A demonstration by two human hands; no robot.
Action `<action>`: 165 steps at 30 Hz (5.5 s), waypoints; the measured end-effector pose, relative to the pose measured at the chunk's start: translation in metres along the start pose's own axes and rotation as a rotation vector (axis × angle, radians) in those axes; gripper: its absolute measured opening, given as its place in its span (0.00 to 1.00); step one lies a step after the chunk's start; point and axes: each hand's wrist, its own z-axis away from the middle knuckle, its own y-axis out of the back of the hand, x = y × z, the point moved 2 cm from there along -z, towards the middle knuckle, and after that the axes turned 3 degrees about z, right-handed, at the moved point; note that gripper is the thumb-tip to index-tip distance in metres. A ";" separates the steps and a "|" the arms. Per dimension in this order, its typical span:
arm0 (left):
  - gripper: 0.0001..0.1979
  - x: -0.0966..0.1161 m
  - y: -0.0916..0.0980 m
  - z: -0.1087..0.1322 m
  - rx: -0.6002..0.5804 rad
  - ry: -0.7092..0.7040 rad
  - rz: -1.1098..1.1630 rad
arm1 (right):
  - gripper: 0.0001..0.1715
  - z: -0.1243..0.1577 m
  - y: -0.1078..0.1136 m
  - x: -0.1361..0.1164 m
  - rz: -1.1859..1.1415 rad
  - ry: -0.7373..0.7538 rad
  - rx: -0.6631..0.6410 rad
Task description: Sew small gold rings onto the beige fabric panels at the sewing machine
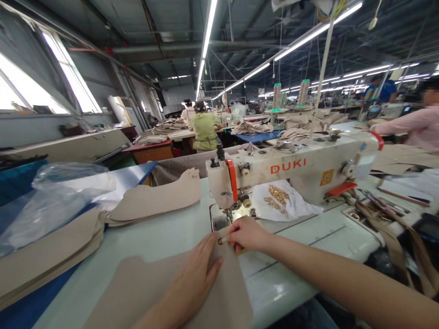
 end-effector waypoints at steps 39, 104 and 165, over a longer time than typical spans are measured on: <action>0.09 0.020 -0.001 -0.048 0.162 -0.286 0.061 | 0.09 0.061 0.021 0.007 1.240 1.087 0.008; 0.09 0.014 -0.012 -0.062 0.273 -0.344 0.082 | 0.04 0.027 0.022 0.011 1.202 0.936 0.083; 0.16 -0.001 -0.015 -0.067 0.113 -0.444 -0.245 | 0.08 0.014 0.029 0.014 1.146 0.953 0.042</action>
